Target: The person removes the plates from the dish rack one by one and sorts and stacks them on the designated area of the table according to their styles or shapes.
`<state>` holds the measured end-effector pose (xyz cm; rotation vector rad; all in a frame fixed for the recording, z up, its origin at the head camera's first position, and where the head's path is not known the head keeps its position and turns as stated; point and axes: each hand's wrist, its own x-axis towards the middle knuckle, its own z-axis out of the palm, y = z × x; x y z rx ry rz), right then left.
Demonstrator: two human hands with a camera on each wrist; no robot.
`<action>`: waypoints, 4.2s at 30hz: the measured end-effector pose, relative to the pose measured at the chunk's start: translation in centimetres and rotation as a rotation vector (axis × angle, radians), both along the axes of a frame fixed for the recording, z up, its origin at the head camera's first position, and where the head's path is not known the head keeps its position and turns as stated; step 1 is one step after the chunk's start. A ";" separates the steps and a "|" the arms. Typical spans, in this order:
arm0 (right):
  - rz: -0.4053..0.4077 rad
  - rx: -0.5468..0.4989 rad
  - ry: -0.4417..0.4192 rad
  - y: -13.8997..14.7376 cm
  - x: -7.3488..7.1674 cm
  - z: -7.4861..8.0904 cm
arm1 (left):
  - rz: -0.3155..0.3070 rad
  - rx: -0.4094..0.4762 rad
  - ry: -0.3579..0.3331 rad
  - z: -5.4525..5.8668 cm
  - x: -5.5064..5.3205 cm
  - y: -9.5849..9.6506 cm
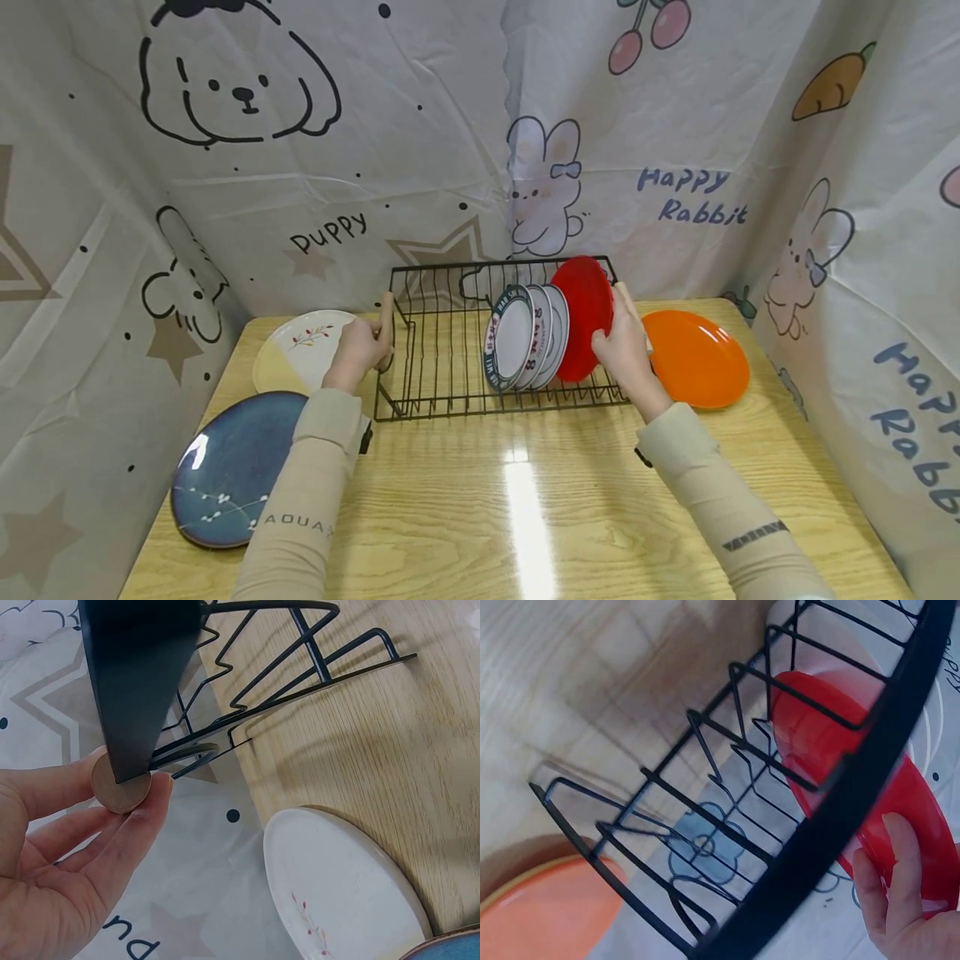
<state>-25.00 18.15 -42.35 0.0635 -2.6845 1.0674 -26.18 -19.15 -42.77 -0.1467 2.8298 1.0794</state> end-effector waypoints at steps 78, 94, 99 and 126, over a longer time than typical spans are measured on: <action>-0.787 -1.223 -0.162 13.0 1.0 -7.0 | -0.007 -0.030 0.005 0.3 0.3 0.0; -0.762 -1.328 -0.158 16.3 -0.9 -14.5 | 0.021 -0.021 -0.008 0.1 0.2 0.2; -0.803 -1.283 -0.288 14.5 0.9 -10.6 | 0.005 -0.027 0.006 0.1 0.2 0.1; -0.660 -0.670 -0.644 14.6 3.2 -8.3 | -0.001 -0.050 0.012 0.0 -0.1 0.0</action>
